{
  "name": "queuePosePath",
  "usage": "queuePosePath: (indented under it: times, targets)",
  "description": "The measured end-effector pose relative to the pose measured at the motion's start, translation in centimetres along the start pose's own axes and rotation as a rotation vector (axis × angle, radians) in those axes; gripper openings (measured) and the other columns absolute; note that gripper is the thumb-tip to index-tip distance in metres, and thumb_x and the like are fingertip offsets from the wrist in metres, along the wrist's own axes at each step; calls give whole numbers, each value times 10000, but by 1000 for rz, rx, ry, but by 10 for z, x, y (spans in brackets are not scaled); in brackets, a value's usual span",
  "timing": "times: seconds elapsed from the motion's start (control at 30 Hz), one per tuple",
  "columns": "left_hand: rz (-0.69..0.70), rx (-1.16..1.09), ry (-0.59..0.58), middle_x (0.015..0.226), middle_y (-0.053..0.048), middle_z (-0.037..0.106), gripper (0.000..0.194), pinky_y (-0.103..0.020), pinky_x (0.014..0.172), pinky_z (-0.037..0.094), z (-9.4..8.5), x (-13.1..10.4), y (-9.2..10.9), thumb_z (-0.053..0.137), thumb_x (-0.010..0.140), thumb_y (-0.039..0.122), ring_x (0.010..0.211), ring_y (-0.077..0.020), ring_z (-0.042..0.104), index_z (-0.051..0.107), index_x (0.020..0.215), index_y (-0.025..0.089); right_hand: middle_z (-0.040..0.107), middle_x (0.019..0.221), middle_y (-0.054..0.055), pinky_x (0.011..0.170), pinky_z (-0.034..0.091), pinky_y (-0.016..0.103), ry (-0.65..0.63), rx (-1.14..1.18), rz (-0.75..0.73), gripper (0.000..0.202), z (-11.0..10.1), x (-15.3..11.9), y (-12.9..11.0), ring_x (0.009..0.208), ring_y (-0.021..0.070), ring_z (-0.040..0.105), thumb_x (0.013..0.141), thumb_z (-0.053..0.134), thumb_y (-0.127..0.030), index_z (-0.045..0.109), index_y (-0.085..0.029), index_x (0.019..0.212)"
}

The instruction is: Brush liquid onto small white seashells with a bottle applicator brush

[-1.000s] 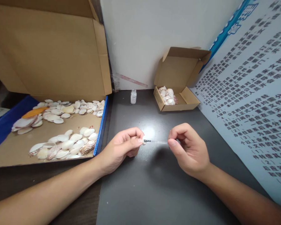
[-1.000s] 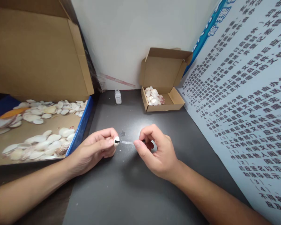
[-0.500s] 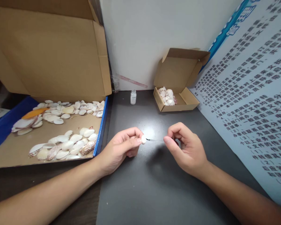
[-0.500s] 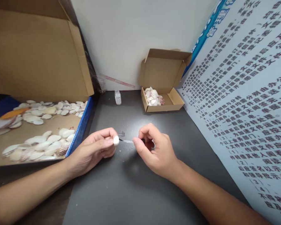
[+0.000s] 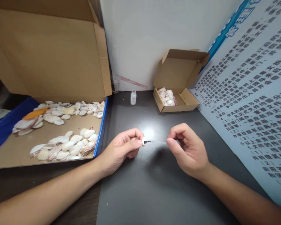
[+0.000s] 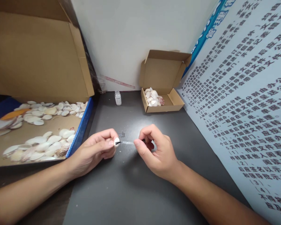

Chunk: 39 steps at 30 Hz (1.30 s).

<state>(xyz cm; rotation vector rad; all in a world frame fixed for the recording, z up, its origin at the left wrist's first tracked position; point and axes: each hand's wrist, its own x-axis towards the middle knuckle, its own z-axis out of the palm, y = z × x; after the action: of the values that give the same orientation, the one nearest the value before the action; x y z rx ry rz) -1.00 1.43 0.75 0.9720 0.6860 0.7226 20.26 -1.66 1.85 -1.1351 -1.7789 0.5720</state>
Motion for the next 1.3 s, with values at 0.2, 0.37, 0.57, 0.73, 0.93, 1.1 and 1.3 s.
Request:
queuePosePath:
  times: [0.2, 0.37, 0.57, 0.73, 0.93, 1.1, 1.3]
  targets:
    - [6, 5, -5, 608, 60, 370, 240, -255, 524, 208, 0, 0, 0, 682, 815, 380, 535, -83, 289, 552, 790, 179, 432, 623, -77, 497, 360, 233, 8, -41, 33, 138, 1, 3, 0, 508, 91, 425, 908, 601, -227, 484, -246, 837]
    - [7, 1, -13, 608, 61, 357, 226, -255, 526, 205, 0, 0, 0, 672, 826, 365, 536, -82, 285, 550, 791, 178, 418, 600, -78, 480, 351, 235, -2, -65, 67, 152, 1, 5, -3, 492, 93, 407, 903, 594, -225, 475, -242, 810]
    - [1, 6, -9, 605, 65, 340, 241, -255, 530, 205, 0, 0, 0, 679, 816, 376, 536, -84, 274, 540, 787, 182, 461, 648, -58, 488, 364, 246, 42, -12, 12, 119, -1, 1, -2, 520, 104, 421, 913, 558, -203, 483, -243, 831]
    - [-1, -1, -10, 593, 70, 318, 238, -258, 533, 198, 0, 0, -1, 675, 823, 374, 533, -84, 269, 533, 788, 187, 451, 651, -64, 497, 370, 239, -5, -5, 0, 120, 0, 0, 0, 527, 100, 436, 909, 579, -203, 486, -247, 848]
    - [7, -7, -29, 608, 65, 342, 221, -263, 534, 193, -1, 0, -2, 666, 839, 365, 538, -82, 271, 550, 797, 182, 428, 616, -75, 493, 365, 240, 25, -51, 47, 140, 1, 4, -2, 508, 98, 424, 907, 591, -218, 477, -244, 831]
    - [0, -22, -40, 596, 70, 323, 222, -266, 533, 190, -2, 0, -2, 668, 843, 362, 532, -80, 261, 546, 795, 183, 436, 628, -71, 487, 351, 233, 45, -32, 21, 138, 0, 2, -3, 513, 93, 408, 919, 563, -196, 474, -243, 825]
    - [8, -24, -42, 597, 69, 339, 224, -264, 532, 194, -3, 1, -3, 669, 844, 357, 533, -78, 272, 539, 791, 182, 443, 650, -73, 505, 373, 217, 0, -4, -5, 127, 0, 1, -1, 529, 85, 431, 913, 587, -206, 485, -249, 851]
